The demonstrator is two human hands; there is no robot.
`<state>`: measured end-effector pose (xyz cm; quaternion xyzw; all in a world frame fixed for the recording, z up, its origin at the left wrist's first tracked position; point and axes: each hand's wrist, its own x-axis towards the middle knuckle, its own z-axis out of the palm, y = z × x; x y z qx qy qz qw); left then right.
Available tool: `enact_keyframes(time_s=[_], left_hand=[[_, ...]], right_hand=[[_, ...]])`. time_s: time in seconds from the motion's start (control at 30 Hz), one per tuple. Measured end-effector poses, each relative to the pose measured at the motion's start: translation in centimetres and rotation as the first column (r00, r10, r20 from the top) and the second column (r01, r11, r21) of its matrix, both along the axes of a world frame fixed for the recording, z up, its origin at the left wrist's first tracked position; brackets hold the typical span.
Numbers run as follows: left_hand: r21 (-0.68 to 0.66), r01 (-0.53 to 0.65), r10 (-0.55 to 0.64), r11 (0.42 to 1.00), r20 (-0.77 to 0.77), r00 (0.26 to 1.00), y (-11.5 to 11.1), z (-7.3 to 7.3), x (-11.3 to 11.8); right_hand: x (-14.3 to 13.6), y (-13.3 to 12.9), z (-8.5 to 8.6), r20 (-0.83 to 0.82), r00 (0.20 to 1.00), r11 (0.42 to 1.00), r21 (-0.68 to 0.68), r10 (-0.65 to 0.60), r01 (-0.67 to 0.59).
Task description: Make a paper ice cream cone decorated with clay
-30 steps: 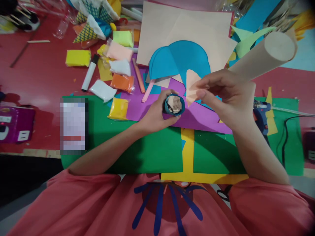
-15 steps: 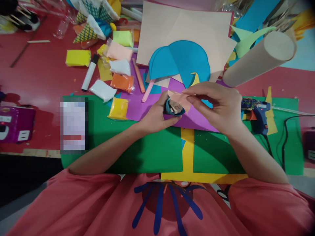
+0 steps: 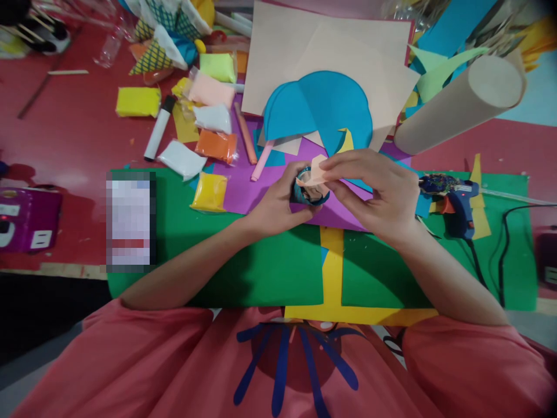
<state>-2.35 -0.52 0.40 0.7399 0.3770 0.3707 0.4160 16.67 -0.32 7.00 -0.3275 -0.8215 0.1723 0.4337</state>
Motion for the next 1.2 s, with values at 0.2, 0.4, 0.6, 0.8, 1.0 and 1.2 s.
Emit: enact_keyframes(time_s=[0.2, 0.4, 0.6, 0.8, 1.0, 1.2], left_hand=[[-0.02, -0.006, 0.006, 1.0, -0.007, 1.0, 0.0, 0.1, -0.1], [-0.041, -0.014, 0.014, 0.999, 0.004, 1.0, 0.1, 0.4, 0.0], [-0.065, 0.004, -0.004, 0.998, 0.0, 1.0, 0.0, 0.6, 0.0], [-0.06, -0.004, 0.002, 0.998, -0.035, 0.999, 0.1, 0.8, 0.0], [-0.022, -0.01, 0.009, 1.0, -0.047, 0.999, 0.2, 0.7, 0.0], [0.007, -0.002, 0.002, 1.0, -0.059, 0.998, 0.2, 0.4, 0.0]], right_hand=[[0.1, 0.3, -0.3, 0.071, 0.997, 0.999, -0.036, 0.025, -0.022], [0.2, 0.4, -0.2, 0.034, 0.999, 0.991, -0.131, 0.032, -0.027], [0.4, 0.7, -0.2, 0.047, 0.998, 0.987, -0.157, 0.044, -0.036], [0.4, 0.9, -0.5, 0.044, 0.998, 0.986, -0.157, 0.054, -0.047], [0.5, 0.9, -0.5, 0.056, 0.994, 0.986, -0.141, 0.092, -0.084], [0.6, 1.1, -0.5, 0.111, 0.986, 0.989, -0.096, 0.123, -0.112]])
